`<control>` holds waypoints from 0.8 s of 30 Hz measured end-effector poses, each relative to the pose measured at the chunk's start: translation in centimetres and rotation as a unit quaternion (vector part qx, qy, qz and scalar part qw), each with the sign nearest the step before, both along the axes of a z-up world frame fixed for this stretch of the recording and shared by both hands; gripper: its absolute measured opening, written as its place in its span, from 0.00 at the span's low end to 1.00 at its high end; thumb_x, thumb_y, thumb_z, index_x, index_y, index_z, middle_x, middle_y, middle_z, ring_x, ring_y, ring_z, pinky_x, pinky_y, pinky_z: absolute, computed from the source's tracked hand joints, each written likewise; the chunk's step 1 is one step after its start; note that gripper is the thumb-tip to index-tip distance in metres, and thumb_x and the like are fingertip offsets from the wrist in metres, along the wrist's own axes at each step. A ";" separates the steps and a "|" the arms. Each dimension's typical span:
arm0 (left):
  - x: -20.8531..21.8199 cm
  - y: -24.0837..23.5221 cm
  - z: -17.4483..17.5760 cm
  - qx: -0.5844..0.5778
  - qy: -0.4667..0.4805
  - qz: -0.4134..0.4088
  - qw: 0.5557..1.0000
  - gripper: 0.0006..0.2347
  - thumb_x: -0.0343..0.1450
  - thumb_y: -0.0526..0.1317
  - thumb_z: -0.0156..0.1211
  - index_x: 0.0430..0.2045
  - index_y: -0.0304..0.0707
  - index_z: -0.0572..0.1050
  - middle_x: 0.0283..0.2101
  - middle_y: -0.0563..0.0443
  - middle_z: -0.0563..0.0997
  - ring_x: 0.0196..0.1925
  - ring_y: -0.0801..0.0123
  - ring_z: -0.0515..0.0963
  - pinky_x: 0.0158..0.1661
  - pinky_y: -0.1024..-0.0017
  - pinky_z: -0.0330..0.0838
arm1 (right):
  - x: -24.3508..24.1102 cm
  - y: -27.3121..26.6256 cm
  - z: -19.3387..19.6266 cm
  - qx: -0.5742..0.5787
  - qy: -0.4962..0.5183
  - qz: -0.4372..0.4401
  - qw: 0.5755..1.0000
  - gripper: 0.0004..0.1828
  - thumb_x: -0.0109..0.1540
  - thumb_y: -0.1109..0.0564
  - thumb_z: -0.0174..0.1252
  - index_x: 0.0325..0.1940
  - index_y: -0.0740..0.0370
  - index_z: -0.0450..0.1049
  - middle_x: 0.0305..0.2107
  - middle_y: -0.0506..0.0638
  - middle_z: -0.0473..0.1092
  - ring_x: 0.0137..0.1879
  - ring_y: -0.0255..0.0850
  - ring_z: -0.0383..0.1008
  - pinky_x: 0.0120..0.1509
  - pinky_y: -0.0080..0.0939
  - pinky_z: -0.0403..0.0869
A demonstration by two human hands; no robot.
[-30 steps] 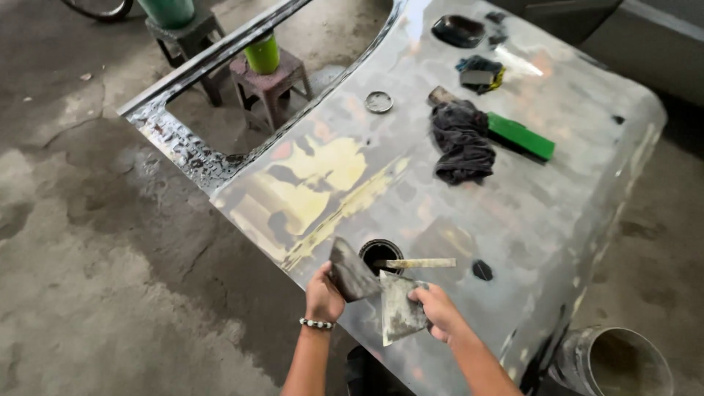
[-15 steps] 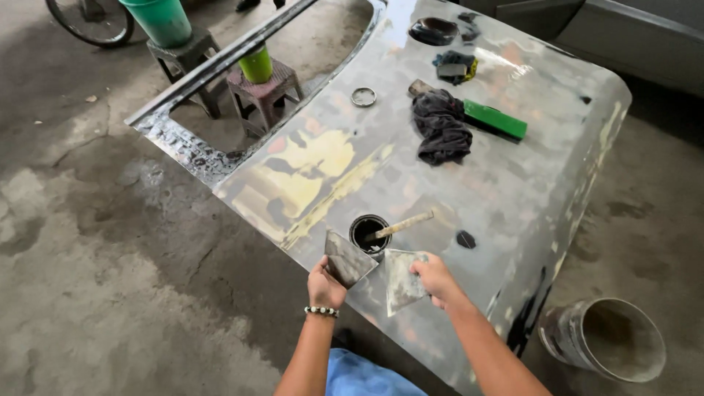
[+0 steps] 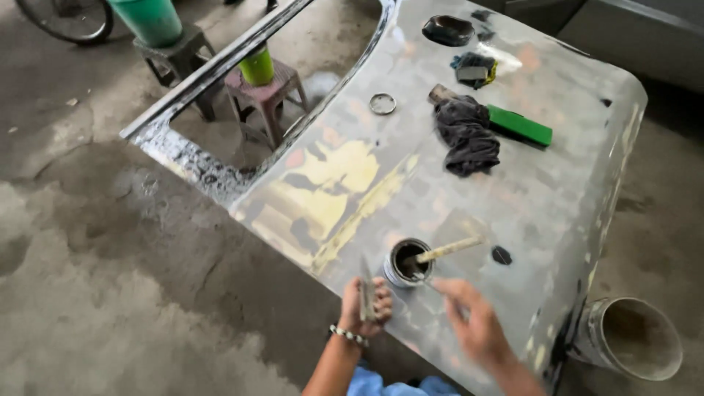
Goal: The person uses a putty knife to scoop a dark filler from a can and applies it to a metallic car door panel. They spread the filler across the surface and edges, occasionally scraping excess material back into the can.
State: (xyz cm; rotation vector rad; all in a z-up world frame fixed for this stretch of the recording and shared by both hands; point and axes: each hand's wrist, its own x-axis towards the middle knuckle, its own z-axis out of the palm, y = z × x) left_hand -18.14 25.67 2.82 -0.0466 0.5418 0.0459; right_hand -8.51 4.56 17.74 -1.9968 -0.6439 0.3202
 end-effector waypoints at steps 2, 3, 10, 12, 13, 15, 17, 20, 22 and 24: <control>1.4 0.8 -1.3 0.013 -0.007 -0.064 0.998 0.16 0.72 0.50 0.41 0.32 0.38 0.73 0.20 0.52 0.69 0.14 0.69 0.65 0.15 0.72 0.59 | -2.0 2.2 1.8 0.051 -0.131 0.082 0.987 0.20 0.59 0.65 0.53 0.55 0.61 0.76 0.44 0.54 0.76 0.51 0.46 0.75 0.57 0.43 0.73; 1.8 0.4 -2.0 0.021 -0.010 -0.120 0.993 0.17 0.71 0.52 0.42 0.31 0.39 0.74 0.19 0.54 0.70 0.13 0.69 0.66 0.13 0.72 0.60 | -3.4 2.7 2.8 0.090 -0.254 0.172 0.948 0.25 0.56 0.69 0.48 0.56 0.59 0.77 0.49 0.55 0.74 0.58 0.49 0.75 0.63 0.46 0.73; 0.2 0.0 -8.8 0.108 -0.013 -0.284 0.953 0.18 0.77 0.53 0.45 0.38 0.36 0.75 0.29 0.47 0.76 0.25 0.65 0.75 0.27 0.72 0.67 | -7.0 6.4 0.9 0.006 -0.310 0.162 0.937 0.30 0.51 0.62 0.59 0.60 0.60 0.75 0.51 0.54 0.72 0.58 0.54 0.73 0.63 0.54 0.72; -1.3 1.4 -0.7 0.129 0.054 -0.372 0.918 0.19 0.73 0.61 0.47 0.25 0.47 0.73 0.17 0.55 0.69 0.13 0.68 0.66 0.14 0.73 0.54 | -7.0 6.8 0.2 -0.030 -0.278 0.071 0.958 0.27 0.54 0.66 0.57 0.58 0.62 0.75 0.51 0.56 0.72 0.57 0.57 0.72 0.60 0.54 0.72; -1.6 1.8 -2.0 0.127 0.055 -0.387 0.912 0.19 0.73 0.61 0.47 0.25 0.47 0.73 0.17 0.55 0.69 0.13 0.68 0.66 0.14 0.73 0.54 | -6.9 6.7 -0.1 -0.035 -0.274 0.056 0.960 0.27 0.54 0.66 0.57 0.58 0.62 0.75 0.51 0.56 0.72 0.57 0.57 0.72 0.60 0.54 0.72; -1.9 2.8 -4.4 -0.130 -0.074 -0.488 0.860 0.19 0.80 0.55 0.49 0.20 0.48 0.64 0.18 0.57 0.67 0.16 0.70 0.64 0.18 0.74 0.55 | -6.2 6.7 -0.8 -0.111 -0.231 -0.027 0.966 0.29 0.55 0.68 0.55 0.62 0.63 0.73 0.51 0.57 0.71 0.56 0.59 0.71 0.59 0.55 0.72; -1.0 3.6 0.1 -0.062 -0.028 -0.489 0.870 0.17 0.77 0.55 0.50 0.21 0.48 0.67 0.17 0.59 0.65 0.13 0.72 0.61 0.16 0.75 0.53 | -6.3 6.7 0.7 -0.107 -0.234 -0.069 0.964 0.27 0.56 0.67 0.55 0.61 0.63 0.74 0.51 0.56 0.72 0.56 0.58 0.71 0.59 0.55 0.71; 0.4 4.2 -1.9 -0.029 -0.026 -0.464 0.885 0.20 0.70 0.61 0.51 0.18 0.46 0.67 0.15 0.57 0.62 0.13 0.70 0.58 0.14 0.74 0.51 | -6.8 6.4 1.7 -0.065 -0.301 -0.059 0.950 0.26 0.55 0.67 0.55 0.58 0.62 0.75 0.52 0.55 0.72 0.57 0.57 0.71 0.61 0.54 0.70; 1.7 4.2 -5.4 -0.063 -0.068 -0.450 0.888 0.25 0.66 0.67 0.51 0.14 0.44 0.64 0.14 0.53 0.61 0.14 0.66 0.57 0.15 0.72 0.50 | -6.6 6.8 2.3 -0.028 -0.365 -0.014 0.930 0.27 0.52 0.68 0.54 0.57 0.60 0.75 0.52 0.56 0.71 0.57 0.57 0.70 0.62 0.53 0.69; 0.2 3.7 -8.5 0.270 -0.035 -0.337 0.901 0.13 0.74 0.50 0.50 0.48 0.52 0.74 0.41 0.60 0.76 0.36 0.73 0.73 0.38 0.72 0.68 | -7.6 7.6 2.8 -0.012 -0.386 0.069 0.920 0.30 0.51 0.63 0.58 0.59 0.59 0.75 0.54 0.54 0.71 0.60 0.53 0.71 0.64 0.53 0.70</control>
